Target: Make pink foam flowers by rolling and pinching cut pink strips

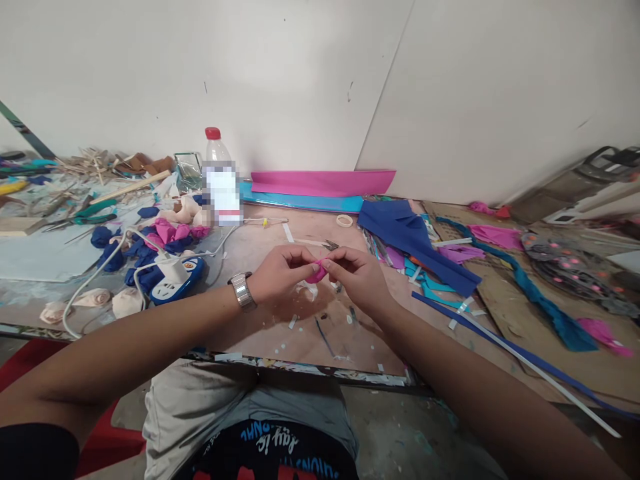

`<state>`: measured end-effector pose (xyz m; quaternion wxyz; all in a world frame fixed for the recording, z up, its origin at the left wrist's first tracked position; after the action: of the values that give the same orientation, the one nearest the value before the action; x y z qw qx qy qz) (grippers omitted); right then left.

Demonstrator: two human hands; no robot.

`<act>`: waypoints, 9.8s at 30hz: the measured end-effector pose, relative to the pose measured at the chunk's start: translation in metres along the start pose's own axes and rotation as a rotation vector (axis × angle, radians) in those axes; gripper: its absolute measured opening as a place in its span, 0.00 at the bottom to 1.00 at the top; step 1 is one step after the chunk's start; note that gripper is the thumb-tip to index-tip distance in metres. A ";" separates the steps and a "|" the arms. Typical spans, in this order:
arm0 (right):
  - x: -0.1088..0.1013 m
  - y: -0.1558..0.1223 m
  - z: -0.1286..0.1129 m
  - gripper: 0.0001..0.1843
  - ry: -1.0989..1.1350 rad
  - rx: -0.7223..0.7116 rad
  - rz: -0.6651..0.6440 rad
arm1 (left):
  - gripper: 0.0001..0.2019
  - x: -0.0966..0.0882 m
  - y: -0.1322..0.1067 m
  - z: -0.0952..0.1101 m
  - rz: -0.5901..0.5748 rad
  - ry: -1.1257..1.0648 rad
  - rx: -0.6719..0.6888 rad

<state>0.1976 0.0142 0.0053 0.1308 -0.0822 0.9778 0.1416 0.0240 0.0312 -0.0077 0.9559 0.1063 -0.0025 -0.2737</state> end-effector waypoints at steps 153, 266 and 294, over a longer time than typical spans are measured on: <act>-0.001 -0.007 -0.013 0.06 -0.397 -0.462 -0.019 | 0.15 0.005 0.004 0.001 -0.118 -0.180 0.023; -0.005 -0.002 -0.009 0.10 -0.198 -0.274 -0.076 | 0.10 -0.009 -0.001 0.004 0.057 0.220 0.232; -0.005 -0.006 -0.011 0.05 -0.321 -0.349 0.031 | 0.13 -0.006 0.002 0.004 0.078 0.001 0.205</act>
<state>0.2007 0.0061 0.0151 0.2663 -0.0651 0.9062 0.3219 0.0193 0.0351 -0.0028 0.9499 0.2037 -0.0342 -0.2348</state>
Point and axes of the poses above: each hand's wrist, its own y-axis towards the middle knuckle, its own x-axis out of the palm, z = x × y, the point moved 3 cm from there along y, towards the middle knuckle, and after that the axes turned 4 degrees about -z, right-handed, at the moved point
